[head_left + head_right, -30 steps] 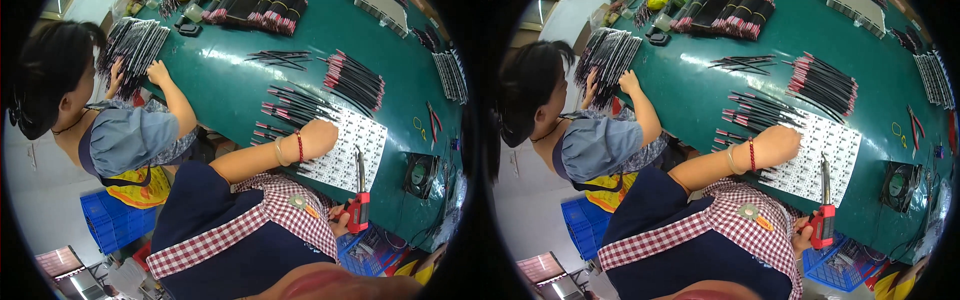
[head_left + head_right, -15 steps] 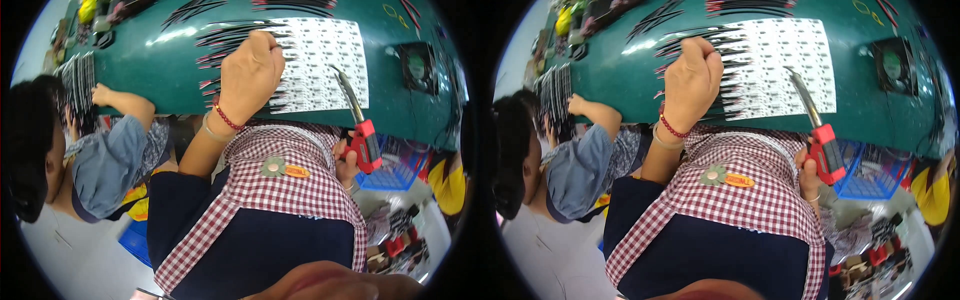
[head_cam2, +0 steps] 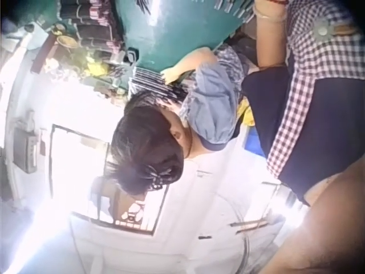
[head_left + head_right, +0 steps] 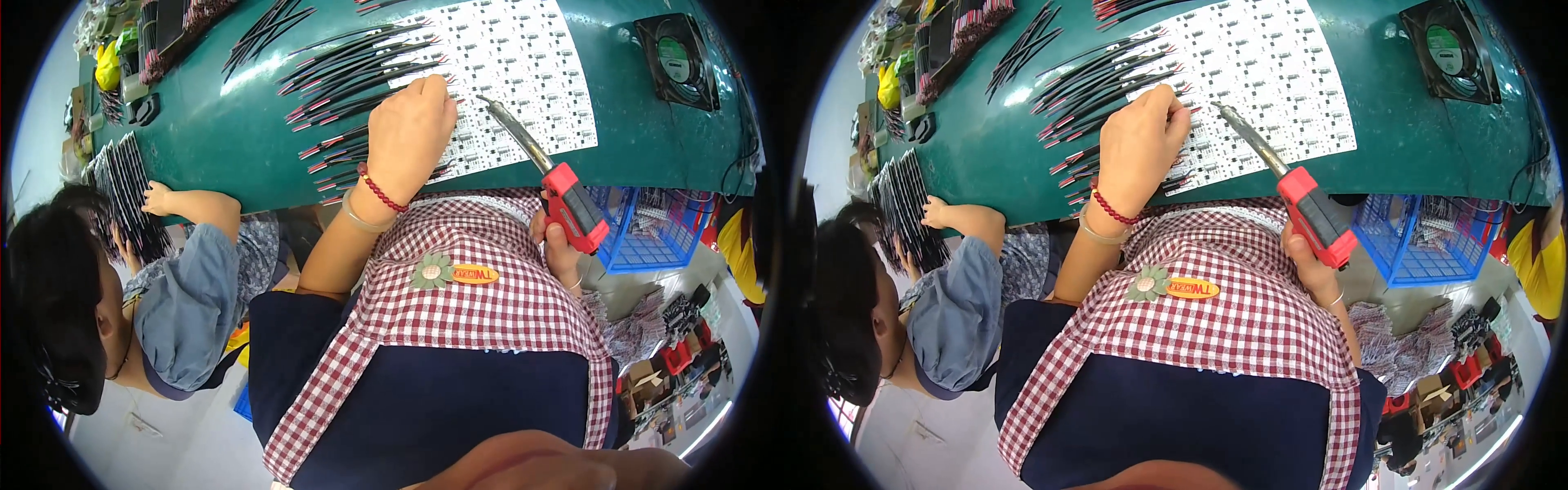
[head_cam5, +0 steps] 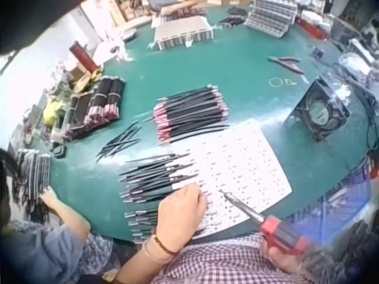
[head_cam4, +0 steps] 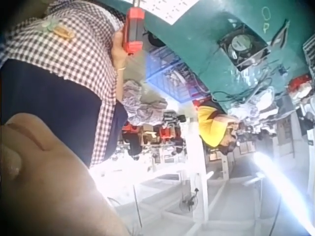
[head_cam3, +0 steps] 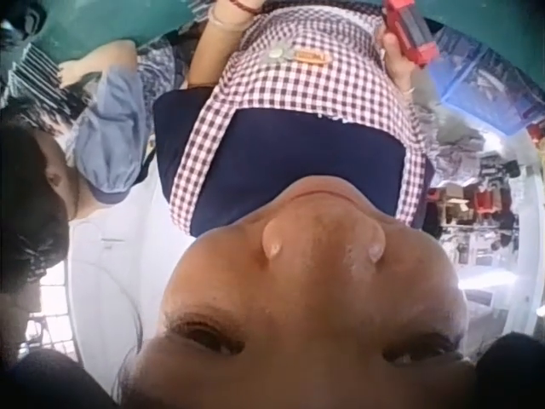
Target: The person inserts wires from bundles of wires into a circuit board panel by hand.
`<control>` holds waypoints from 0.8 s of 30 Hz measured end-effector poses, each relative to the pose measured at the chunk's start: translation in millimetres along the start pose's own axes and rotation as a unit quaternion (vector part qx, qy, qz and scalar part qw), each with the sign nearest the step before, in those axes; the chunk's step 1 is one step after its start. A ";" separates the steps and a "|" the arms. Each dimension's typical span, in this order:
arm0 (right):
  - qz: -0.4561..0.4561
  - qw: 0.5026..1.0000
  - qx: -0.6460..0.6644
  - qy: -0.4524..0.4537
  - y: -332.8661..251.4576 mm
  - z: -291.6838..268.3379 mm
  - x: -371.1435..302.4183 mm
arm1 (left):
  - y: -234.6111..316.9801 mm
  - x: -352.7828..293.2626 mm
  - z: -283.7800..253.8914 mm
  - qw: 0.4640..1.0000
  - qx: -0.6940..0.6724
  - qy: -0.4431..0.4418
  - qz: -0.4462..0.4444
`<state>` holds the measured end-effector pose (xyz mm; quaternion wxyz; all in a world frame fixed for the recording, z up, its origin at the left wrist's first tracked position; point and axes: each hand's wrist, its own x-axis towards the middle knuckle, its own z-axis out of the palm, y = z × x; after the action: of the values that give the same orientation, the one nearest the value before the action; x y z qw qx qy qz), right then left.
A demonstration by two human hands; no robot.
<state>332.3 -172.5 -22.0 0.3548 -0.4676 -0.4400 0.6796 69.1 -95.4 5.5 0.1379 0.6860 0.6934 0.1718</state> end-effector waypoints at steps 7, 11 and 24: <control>0.013 1.000 0.015 -0.010 -1.8 5.2 5.8 | 6.5 -2.8 0.0 0.999 0.023 -0.010 -0.043; 0.005 1.000 0.020 -0.012 -5.0 4.1 7.1 | 9.4 -4.6 -4.7 0.998 0.044 0.008 -0.049; 0.022 0.999 0.028 -0.036 -3.3 0.9 7.7 | 7.4 -3.6 1.6 0.994 0.096 0.030 -0.035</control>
<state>329.3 -164.7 -21.2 0.3371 -0.4422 -0.4229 0.7155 76.6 -98.9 7.2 0.0567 0.6661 0.7339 0.1205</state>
